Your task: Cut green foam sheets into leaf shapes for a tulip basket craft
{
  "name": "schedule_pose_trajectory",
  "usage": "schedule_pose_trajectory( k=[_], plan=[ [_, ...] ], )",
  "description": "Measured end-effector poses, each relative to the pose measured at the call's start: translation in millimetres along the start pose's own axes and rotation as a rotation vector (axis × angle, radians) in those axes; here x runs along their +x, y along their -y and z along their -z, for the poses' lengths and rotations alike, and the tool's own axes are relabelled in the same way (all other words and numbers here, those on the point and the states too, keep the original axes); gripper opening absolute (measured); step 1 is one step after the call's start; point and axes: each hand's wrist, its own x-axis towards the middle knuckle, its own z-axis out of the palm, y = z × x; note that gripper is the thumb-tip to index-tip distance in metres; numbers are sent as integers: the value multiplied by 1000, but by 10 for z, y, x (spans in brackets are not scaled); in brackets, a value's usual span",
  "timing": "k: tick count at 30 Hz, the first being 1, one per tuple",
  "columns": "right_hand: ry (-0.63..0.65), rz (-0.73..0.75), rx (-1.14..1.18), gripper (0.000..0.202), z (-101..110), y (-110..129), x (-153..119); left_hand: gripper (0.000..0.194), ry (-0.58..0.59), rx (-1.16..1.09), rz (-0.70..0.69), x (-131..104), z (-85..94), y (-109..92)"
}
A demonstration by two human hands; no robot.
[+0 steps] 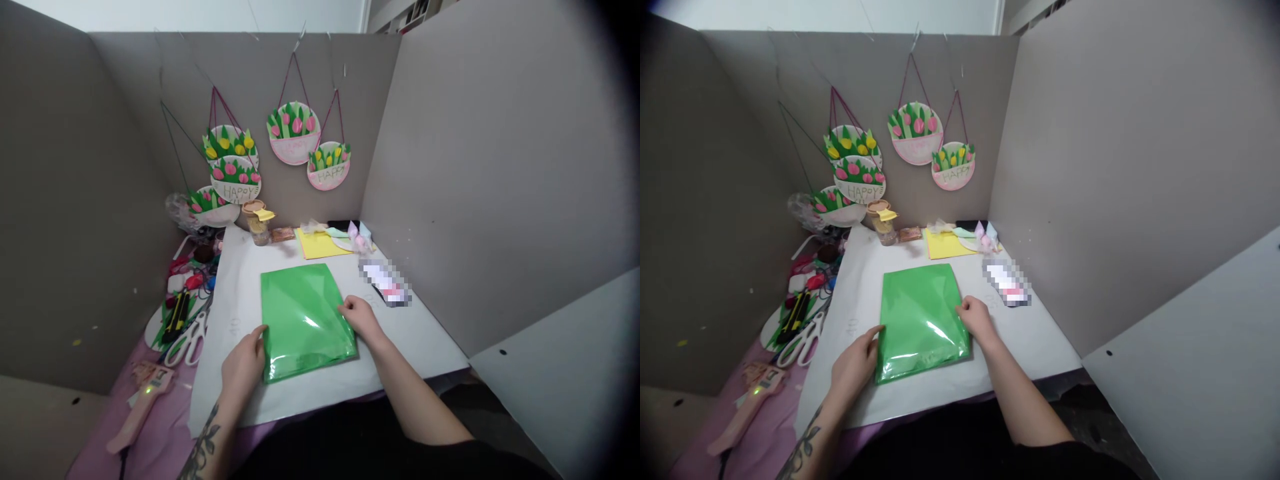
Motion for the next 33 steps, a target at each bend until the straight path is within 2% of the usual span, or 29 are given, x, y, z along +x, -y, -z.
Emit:
schedule_pose_trajectory(
  k=[5, 9, 11, 13, 15, 17, 19, 22, 25, 28, 33],
  plan=[
    [22, 8, 6, 17, -31, 38, 16, 47, -13, -57, -7, -2, -3, 32],
    [85, 21, 49, 22, -10, 86, -4, 52, -160, -38, -191, -98, -111, 73],
    [185, 40, 81, 27, 46, 99, -55, 53, -181, 1, -290, -162, -190, 93],
    [345, 48, 112, 30, 122, 94, -123, 54, -148, 33, -354, -208, -250, 110],
    [501, 51, 145, 31, 187, 69, -180, 56, -114, 53, -374, -225, -278, 120],
    [563, 47, 180, 31, 214, 32, -206, 58, -83, 67, -378, -216, -275, 120],
    [530, 23, 217, 32, 196, -2, -200, 57, -50, 80, -390, -197, -254, 111],
    [470, -90, 320, 30, 129, -18, -160, 59, -20, 92, -392, -180, -221, 94],
    [464, -173, 407, 28, 87, 3, -127, 65, -15, 93, -391, -177, -209, 93],
    [455, -190, 427, 28, 90, 25, -108, 70, -14, 90, -398, -170, -216, 110],
    [386, -241, 458, 31, 91, 31, -84, 59, -39, 74, -354, -144, -220, 128]
  ],
)
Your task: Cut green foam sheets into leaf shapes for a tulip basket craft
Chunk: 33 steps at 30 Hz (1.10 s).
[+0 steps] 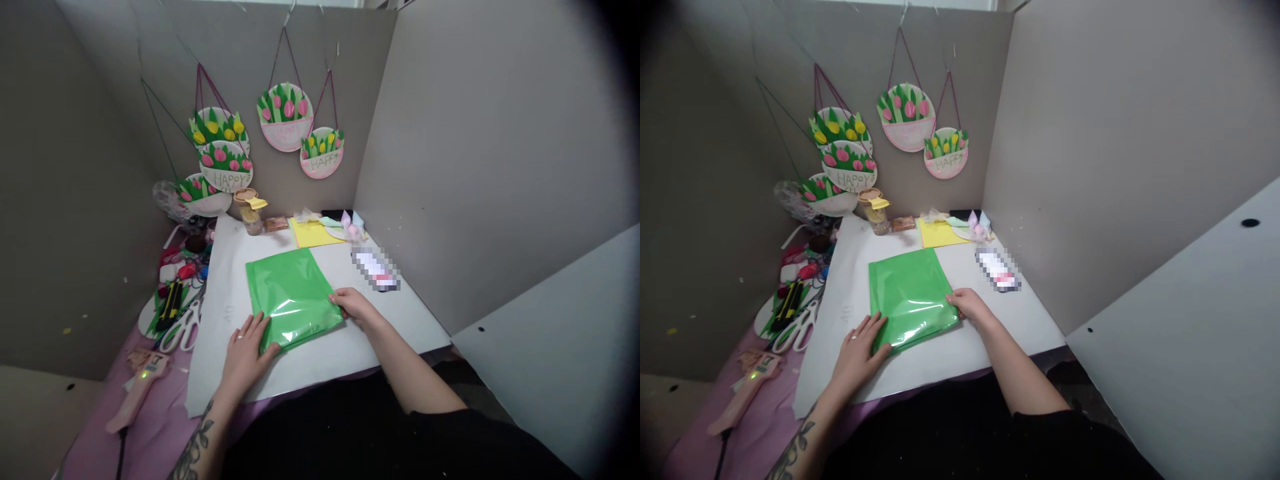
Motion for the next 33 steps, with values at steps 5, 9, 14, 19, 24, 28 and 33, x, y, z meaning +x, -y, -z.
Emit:
schedule_pose_trajectory(
  k=[5, 9, 14, 19, 24, 28, 33],
  plan=[
    [-29, 10, 86, 36, -35, -1, 9, 52, -35, -16, 57, 5, 13, -7],
    [1, 33, 151, 40, -36, 28, -12, 51, -46, -30, 62, 3, 13, -7],
    [31, 7, 161, 38, -9, 40, -4, 50, -49, -47, 64, 2, 21, -8],
    [18, -20, 173, 33, 5, 17, 33, 50, -53, -53, 65, 3, 26, -9],
    [19, -56, 217, 31, 2, 38, 56, 51, -54, -43, 66, 10, 20, -2],
    [2, -51, 297, 30, -13, 62, 70, 52, -52, -21, 72, 10, 27, -23],
    [-37, -18, 353, 30, -27, 66, 64, 50, -46, -8, 89, 6, 37, -53]
  ],
)
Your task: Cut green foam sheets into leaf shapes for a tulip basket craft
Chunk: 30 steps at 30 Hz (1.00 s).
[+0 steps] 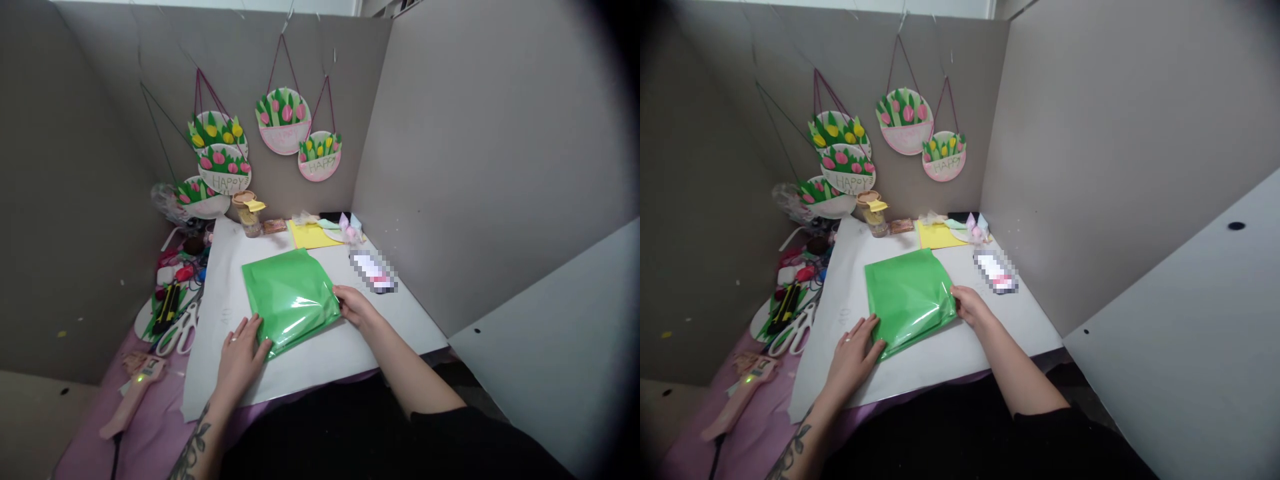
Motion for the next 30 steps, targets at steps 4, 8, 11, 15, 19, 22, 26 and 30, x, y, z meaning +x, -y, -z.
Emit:
schedule_pose_trajectory(
  k=[4, 8, 11, 15, 19, 22, 26, 30],
  plan=[
    [-64, 43, -45, 35, 2, 5, 50, 50, -9, -6, -5, 9, -4, 4],
    [-106, 120, -161, 37, 57, 86, 188, 48, -17, -9, 5, 17, -7, 10],
    [-136, 201, -312, 34, 181, 199, 272, 48, -18, -10, 11, 13, -2, 4],
    [-173, 273, -595, 29, 423, 343, 257, 48, -19, -9, 13, 6, 4, -14],
    [-245, 294, -815, 28, 633, 436, 205, 47, -27, -2, 13, 1, 0, -22],
    [-341, 293, -922, 27, 763, 519, 207, 47, -27, -4, 14, -2, -7, -20],
    [-500, 320, -1008, 21, 926, 745, 132, 47, -22, -10, 17, 5, -18, -12],
    [-695, 496, -1087, 20, 953, 1112, -209, 47, -11, -39, 25, 16, -13, -7]
  ],
)
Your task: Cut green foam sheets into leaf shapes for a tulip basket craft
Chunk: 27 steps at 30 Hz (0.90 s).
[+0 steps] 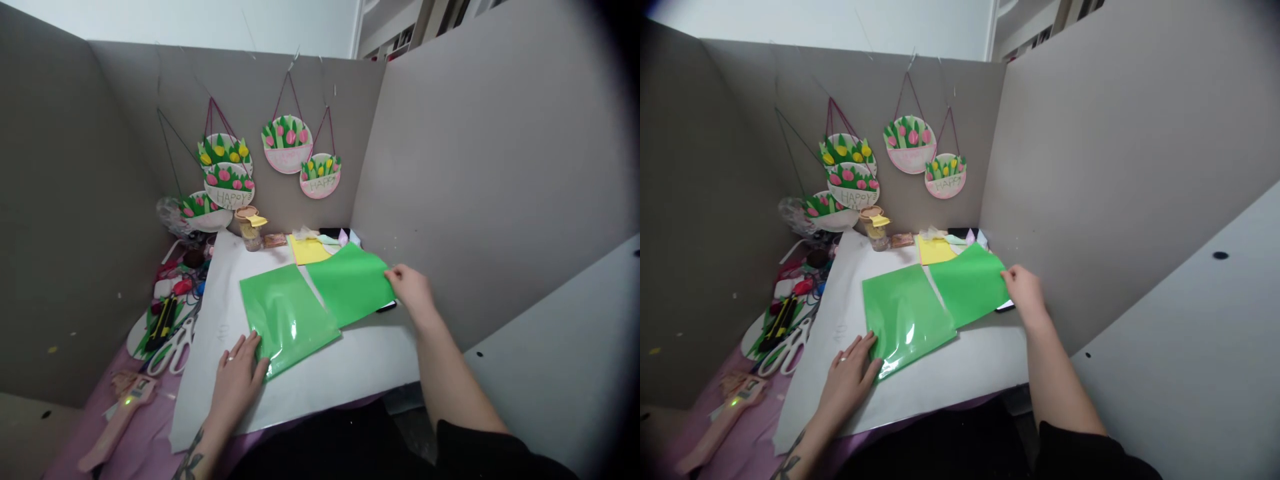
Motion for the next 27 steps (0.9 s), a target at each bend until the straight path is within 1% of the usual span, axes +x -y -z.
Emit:
schedule_pose_trajectory(
  k=[1, 3, 5, 6, 7, 8, 9, 11, 12, 13, 14, 15, 16, 17, 18, 20, 22, 23, 24, 25, 27],
  plan=[
    [-71, 14, -1, 21, 135, 69, -28, 48, 10, -21, 13, -8, 7, -10],
    [-132, 59, 78, 23, 377, 234, -121, 49, 32, -97, 51, -44, 28, -64],
    [-87, 108, 246, 25, 543, 406, -245, 52, 57, -274, 57, -99, 49, -178],
    [-40, 129, 346, 26, 590, 487, -312, 56, 78, -420, 30, -125, 57, -257],
    [15, 140, 442, 28, 613, 562, -376, 62, 125, -615, -2, -145, 59, -349],
    [78, 144, 526, 30, 617, 630, -436, 67, 216, -842, 0, -152, 56, -450],
    [142, 143, 592, 33, 605, 690, -491, 70, 332, -1084, 33, -146, 44, -556],
    [265, 137, 679, 36, 568, 781, -587, 70, 607, -1512, 158, -90, 0, -762],
    [320, 140, 707, 38, 557, 810, -633, 72, 761, -1671, 203, -47, -28, -852],
    [369, 150, 728, 39, 561, 828, -681, 74, 880, -1803, 223, -1, -51, -929],
    [411, 170, 742, 38, 583, 834, -732, 72, 942, -1913, 230, 43, -62, -989],
    [441, 200, 751, 37, 626, 829, -788, 68, 939, -1991, 242, 79, -53, -1030],
    [460, 239, 755, 34, 686, 816, -846, 61, 878, -2046, 252, 106, -20, -1050],
    [469, 286, 757, 32, 755, 797, -902, 56, 770, -2075, 262, 121, 39, -1049],
    [465, 330, 762, 29, 824, 776, -954, 55, 632, -2079, 264, 125, 123, -1028],
    [461, 392, 755, 28, 914, 738, -1023, 67, 278, -2038, 215, 114, 334, -934],
    [480, 374, 708, 27, 869, 721, -1035, 77, -3, -1926, 169, 108, 530, -776],
    [502, 335, 676, 26, 783, 718, -1023, 76, -80, -1854, 162, 116, 596, -674],
    [529, 279, 647, 25, 656, 715, -1002, 72, -121, -1766, 175, 134, 634, -556],
    [560, 219, 621, 23, 495, 707, -977, 67, -160, -1656, 204, 159, 643, -425],
    [633, 116, 547, 17, 110, 671, -927, 57, -304, -1409, 279, 220, 585, -136]
  ],
)
